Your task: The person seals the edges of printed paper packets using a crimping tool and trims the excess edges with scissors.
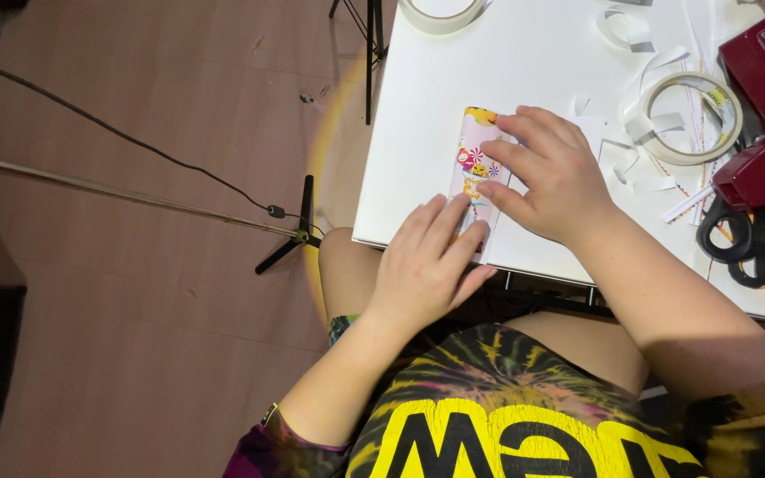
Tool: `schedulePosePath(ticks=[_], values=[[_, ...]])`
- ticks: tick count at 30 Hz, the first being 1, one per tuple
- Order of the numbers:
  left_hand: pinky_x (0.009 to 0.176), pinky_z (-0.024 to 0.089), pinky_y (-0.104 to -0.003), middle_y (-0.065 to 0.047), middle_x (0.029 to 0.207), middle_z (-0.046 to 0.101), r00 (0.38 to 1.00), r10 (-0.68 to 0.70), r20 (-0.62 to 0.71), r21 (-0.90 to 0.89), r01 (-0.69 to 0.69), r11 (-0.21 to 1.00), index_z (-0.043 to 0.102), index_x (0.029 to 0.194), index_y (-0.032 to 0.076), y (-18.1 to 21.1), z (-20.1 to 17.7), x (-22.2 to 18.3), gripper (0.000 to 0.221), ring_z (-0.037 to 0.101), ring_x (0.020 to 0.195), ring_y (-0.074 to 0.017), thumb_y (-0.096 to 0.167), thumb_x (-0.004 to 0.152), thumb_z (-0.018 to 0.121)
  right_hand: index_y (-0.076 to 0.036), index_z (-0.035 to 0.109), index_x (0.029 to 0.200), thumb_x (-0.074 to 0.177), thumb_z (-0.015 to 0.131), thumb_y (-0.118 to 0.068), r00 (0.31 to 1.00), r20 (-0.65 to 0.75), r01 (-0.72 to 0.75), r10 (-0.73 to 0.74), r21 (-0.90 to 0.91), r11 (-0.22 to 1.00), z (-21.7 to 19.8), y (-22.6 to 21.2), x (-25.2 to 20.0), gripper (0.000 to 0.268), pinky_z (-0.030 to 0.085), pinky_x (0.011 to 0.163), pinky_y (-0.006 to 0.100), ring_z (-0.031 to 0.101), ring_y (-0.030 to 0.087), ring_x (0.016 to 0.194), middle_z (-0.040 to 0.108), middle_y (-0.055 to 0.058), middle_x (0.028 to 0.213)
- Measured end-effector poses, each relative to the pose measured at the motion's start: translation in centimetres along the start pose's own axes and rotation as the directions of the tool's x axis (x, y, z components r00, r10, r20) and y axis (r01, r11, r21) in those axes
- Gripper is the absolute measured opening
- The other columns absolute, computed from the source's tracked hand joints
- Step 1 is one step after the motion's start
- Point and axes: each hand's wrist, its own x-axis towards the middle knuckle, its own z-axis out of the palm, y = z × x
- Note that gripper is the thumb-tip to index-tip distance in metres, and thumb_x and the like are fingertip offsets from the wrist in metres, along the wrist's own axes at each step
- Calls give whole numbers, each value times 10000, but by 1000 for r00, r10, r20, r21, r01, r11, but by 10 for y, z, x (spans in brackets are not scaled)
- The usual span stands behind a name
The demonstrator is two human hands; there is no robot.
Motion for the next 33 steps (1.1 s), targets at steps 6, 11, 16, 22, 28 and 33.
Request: schedulePosePath(ticks=[6, 11, 16, 22, 28, 33], values=[[1096, 463, -586, -211, 1409, 599, 996, -40, 85, 38, 37, 999, 648, 1295, 147, 12, 1, 1, 498, 621, 1270, -442, 519, 968, 596, -147, 699, 1306, 971, 690, -481, 993, 105, -56, 59, -32, 998, 2, -1, 0, 473, 459, 1058, 570, 578, 448, 1296, 642, 164, 1324], [1048, 506, -564, -217, 1320, 648, 987, -92, 130, -189, 116, 975, 677, 1276, 121, -34, -17, 24, 363, 646, 1213, -448, 320, 973, 651, -125, 670, 1338, 979, 675, -458, 985, 156, -61, 68, -48, 997, -1, -3, -1, 490, 462, 1057, 577, 570, 448, 1301, 626, 186, 1325], [1060, 480, -548, -120, 1328, 660, 965, -201, 168, -113, 222, 969, 702, 1298, 210, -89, -28, 50, 309, 629, 1233, -405, 168, 997, 651, -141, 669, 1355, 972, 665, -459, 981, 178, -67, 78, -65, 996, 3, -1, -3, 498, 453, 1069, 571, 556, 431, 1324, 623, 176, 1330], [1139, 365, -651, -112, 1499, 559, 895, -176, 410, -65, 221, 973, 622, 1415, 311, -79, -17, 75, 430, 488, 1395, -473, 432, 1003, 649, -140, 680, 1330, 963, 686, -465, 980, 183, -64, 78, -78, 995, 3, -3, -3, 490, 443, 1072, 570, 563, 425, 1333, 642, 166, 1325], [1190, 223, -660, -238, 1536, 488, 838, -226, 498, -11, 266, 964, 660, 1402, 292, -71, -23, 83, 563, 368, 1457, -533, 510, 894, 763, -148, 680, 1319, 957, 683, -479, 979, 189, -59, 73, -79, 995, 0, -3, -1, 491, 441, 1076, 560, 569, 417, 1328, 640, 151, 1316], [1193, 225, -644, -173, 1574, 378, 837, -203, 508, 61, 200, 978, 531, 1459, 323, -70, -22, 79, 626, 304, 1465, -478, 656, 933, 602, -74, 665, 1292, 962, 729, -394, 985, 172, 0, 4, -24, 1000, -6, -5, 2, 464, 497, 1008, 574, 587, 469, 1305, 632, 188, 1390]])
